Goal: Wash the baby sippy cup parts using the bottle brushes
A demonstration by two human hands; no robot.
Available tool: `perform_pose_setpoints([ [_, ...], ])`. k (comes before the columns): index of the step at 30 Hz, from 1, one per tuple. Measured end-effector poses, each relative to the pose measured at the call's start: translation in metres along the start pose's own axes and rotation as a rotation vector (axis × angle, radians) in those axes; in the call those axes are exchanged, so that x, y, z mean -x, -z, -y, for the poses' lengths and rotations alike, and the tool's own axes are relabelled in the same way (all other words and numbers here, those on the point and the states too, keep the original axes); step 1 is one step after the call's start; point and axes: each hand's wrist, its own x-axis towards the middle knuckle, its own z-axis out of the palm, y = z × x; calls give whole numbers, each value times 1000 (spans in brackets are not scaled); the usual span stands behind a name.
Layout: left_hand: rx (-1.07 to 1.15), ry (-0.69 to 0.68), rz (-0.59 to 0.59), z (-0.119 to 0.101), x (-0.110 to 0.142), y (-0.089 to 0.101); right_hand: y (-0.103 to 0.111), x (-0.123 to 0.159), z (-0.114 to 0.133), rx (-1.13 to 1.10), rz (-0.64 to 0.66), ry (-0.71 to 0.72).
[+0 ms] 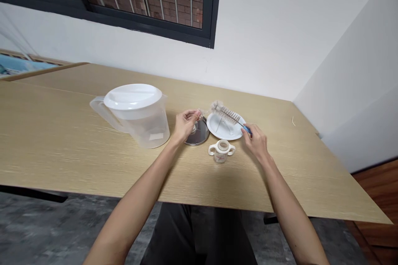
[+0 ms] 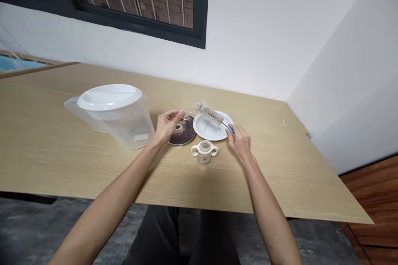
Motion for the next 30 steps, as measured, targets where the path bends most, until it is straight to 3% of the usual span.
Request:
perform_pose_setpoints([
  [11,50,51,86,9,-2,2,0,0,-1,-8,-28,3],
  [17,37,76,136,0,4,-2,1,-1,5,-45,-72,42],
  [21,51,76,93,-4,7,-4,1,-1,8,-51,-4,89],
  [25,58,29,29,-4,6,-3,3,-2,-2,44,-22,4],
  [30,64,4,58,-6,7,-2,4,-3,-4,15,-103,-86],
])
